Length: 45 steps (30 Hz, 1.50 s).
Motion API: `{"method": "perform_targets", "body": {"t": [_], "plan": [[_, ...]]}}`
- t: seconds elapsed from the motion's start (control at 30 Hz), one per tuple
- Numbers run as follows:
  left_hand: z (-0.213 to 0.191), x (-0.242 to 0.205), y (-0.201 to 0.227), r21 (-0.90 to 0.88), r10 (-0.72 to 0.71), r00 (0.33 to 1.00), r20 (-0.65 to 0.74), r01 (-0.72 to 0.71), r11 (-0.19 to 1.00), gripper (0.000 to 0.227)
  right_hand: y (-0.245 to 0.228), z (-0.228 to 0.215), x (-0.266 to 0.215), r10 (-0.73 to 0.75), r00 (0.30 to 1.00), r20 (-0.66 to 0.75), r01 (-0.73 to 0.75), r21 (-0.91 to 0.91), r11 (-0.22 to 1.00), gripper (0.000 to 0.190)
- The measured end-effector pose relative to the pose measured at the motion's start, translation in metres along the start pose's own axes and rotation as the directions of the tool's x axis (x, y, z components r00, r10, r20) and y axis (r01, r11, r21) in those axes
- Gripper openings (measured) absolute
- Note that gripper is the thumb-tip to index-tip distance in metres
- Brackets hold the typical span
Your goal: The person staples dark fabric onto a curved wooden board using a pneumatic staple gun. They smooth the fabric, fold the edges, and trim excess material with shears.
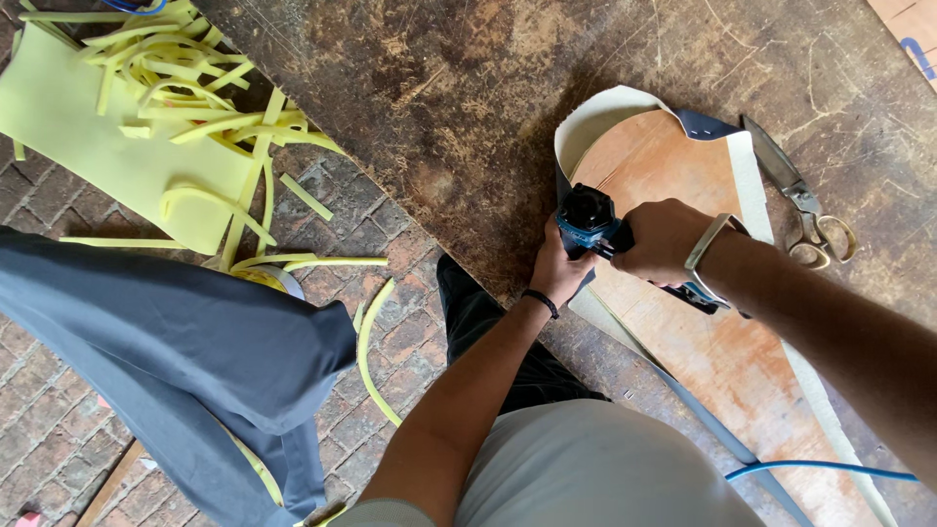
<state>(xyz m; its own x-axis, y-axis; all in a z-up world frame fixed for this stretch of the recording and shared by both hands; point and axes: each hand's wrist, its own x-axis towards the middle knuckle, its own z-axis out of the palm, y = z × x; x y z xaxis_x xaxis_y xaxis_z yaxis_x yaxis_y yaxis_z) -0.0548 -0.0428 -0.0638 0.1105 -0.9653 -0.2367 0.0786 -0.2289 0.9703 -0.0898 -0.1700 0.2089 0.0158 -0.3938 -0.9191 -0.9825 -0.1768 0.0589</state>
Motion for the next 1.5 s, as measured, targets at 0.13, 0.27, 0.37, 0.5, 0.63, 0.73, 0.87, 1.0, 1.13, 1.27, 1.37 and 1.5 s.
{"method": "perform_targets", "body": {"t": [0.13,0.27,0.37,0.5,0.63,0.73,0.87,1.0,1.13,1.27,1.37,1.5], "plan": [[0.0,-0.002,0.006,-0.058,-0.05,0.998,0.031,0.051,0.997,0.098,0.013,0.013,0.002,-0.075,0.989,-0.129,0.065,-0.083,0.994,0.036],[-0.005,-0.001,0.026,-0.043,-0.121,0.991,0.049,0.123,0.991,0.105,0.058,0.034,-0.007,0.055,0.981,-0.188,-0.009,0.238,0.971,0.044],[-0.026,0.002,0.048,0.087,-0.155,0.978,0.139,0.144,0.986,0.108,0.106,0.068,-0.012,0.277,0.937,-0.215,-0.194,0.34,0.92,0.047],[-0.075,0.015,0.074,0.1,-0.333,0.916,0.225,0.319,0.943,0.085,0.146,0.162,-0.012,0.265,0.675,-0.688,0.107,0.447,0.888,0.081],[-0.1,0.086,0.09,0.205,-0.344,0.938,0.033,0.331,0.921,0.077,0.146,0.237,0.008,0.449,0.554,-0.701,-0.018,0.53,0.848,0.095],[-0.087,0.16,0.097,0.44,-0.121,0.984,0.128,0.053,0.896,0.067,0.128,0.25,0.019,0.493,0.491,-0.718,-0.026,0.553,0.833,0.094],[-0.053,0.222,0.098,0.54,0.008,0.943,0.332,-0.198,0.818,0.065,0.096,0.222,0.005,0.485,0.356,-0.798,0.018,0.525,0.851,0.081],[-0.034,0.262,0.107,0.52,0.1,0.894,0.437,-0.342,0.783,0.03,0.07,0.155,0.002,0.584,0.393,-0.711,0.194,0.685,0.703,0.039],[-0.034,0.251,0.117,0.379,0.227,0.817,0.53,-0.468,0.798,0.009,0.058,0.076,0.07,0.399,0.872,-0.282,0.327,0.944,-0.049,0.04],[-0.038,0.234,0.128,0.296,0.36,0.697,0.62,-0.632,0.716,0.009,0.058,-0.005,0.157,0.345,0.938,-0.038,0.112,0.974,-0.197,0.07],[-0.045,0.236,0.138,0.243,0.402,0.596,0.695,-0.721,0.649,0.006,0.055,-0.033,0.18,0.39,0.918,-0.065,-0.012,0.981,0.194,0.069],[-0.046,0.281,0.137,-0.05,0.195,0.608,0.77,-0.247,0.968,0.03,0.051,-0.018,0.169,0.454,0.86,-0.234,0.293,0.954,-0.064,0.038]]}}
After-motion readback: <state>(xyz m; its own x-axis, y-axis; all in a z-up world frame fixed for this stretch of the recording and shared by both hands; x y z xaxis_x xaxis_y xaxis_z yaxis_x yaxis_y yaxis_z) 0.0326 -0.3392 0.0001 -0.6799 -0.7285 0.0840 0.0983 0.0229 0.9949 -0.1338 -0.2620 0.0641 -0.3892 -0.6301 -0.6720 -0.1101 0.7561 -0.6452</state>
